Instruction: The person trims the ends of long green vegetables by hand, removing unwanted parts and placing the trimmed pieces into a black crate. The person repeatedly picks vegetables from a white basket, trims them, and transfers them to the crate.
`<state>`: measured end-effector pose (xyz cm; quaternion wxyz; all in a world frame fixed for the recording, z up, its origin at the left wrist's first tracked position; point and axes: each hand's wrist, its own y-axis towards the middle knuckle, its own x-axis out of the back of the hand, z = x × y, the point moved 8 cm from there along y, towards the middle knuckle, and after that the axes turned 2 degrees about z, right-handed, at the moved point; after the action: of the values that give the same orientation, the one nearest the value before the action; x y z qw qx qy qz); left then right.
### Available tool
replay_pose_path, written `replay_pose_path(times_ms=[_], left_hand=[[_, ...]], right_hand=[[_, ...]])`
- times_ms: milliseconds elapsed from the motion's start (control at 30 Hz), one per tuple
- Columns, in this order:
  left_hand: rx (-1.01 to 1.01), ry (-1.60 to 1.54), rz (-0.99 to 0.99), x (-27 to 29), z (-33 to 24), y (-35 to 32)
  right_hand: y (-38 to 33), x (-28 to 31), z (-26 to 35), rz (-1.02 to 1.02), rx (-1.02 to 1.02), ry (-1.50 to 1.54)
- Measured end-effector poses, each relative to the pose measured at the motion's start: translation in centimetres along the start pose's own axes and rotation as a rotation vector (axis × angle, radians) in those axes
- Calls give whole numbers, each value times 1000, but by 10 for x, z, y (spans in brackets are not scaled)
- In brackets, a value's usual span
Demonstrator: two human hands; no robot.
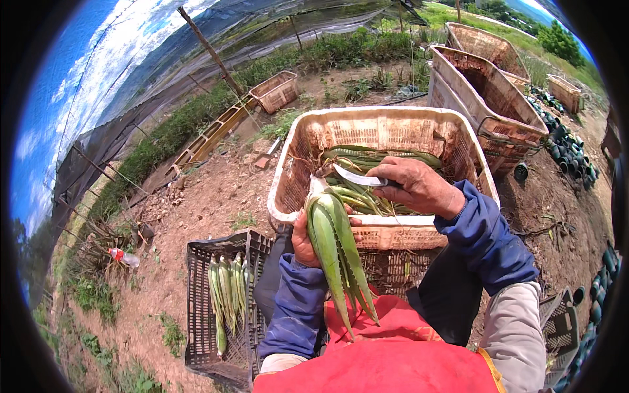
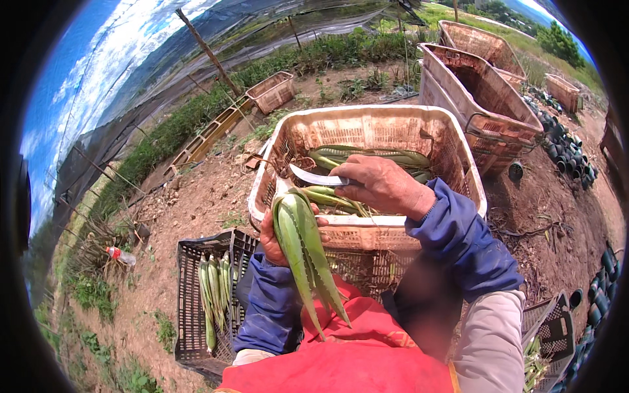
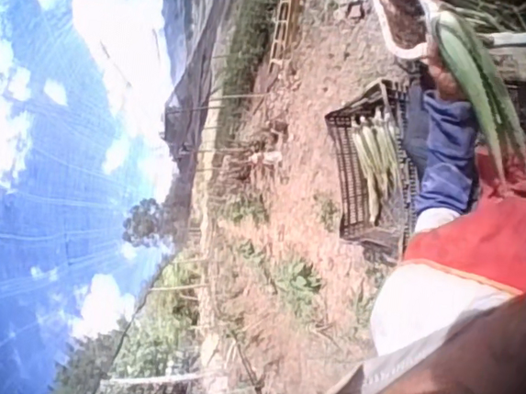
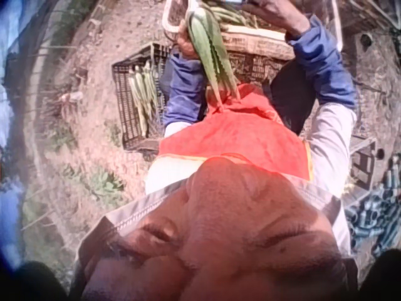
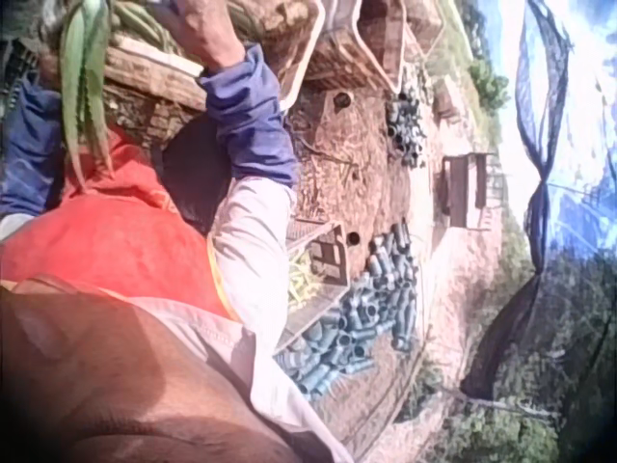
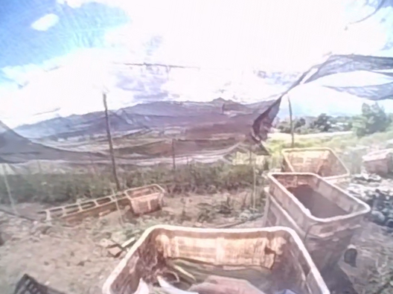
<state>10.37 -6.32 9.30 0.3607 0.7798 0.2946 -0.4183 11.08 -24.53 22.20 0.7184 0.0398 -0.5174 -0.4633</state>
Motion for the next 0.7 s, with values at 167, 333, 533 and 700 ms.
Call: replay_pose_path(times_ms=[167,333,533,700], left_hand=[[-63,-124,18,0,4,-3],[-4,-183,50,0,16,-4],[19,-228,100,-8,29,-5],[29,-225,76,-5,31,-8]], right_hand=[[25,-34,4,-4,85,-82],[30,-43,-4,24,101,-120],[42,-52,-23,47,35,-249],[46,-56,-27,91,56,-233]])
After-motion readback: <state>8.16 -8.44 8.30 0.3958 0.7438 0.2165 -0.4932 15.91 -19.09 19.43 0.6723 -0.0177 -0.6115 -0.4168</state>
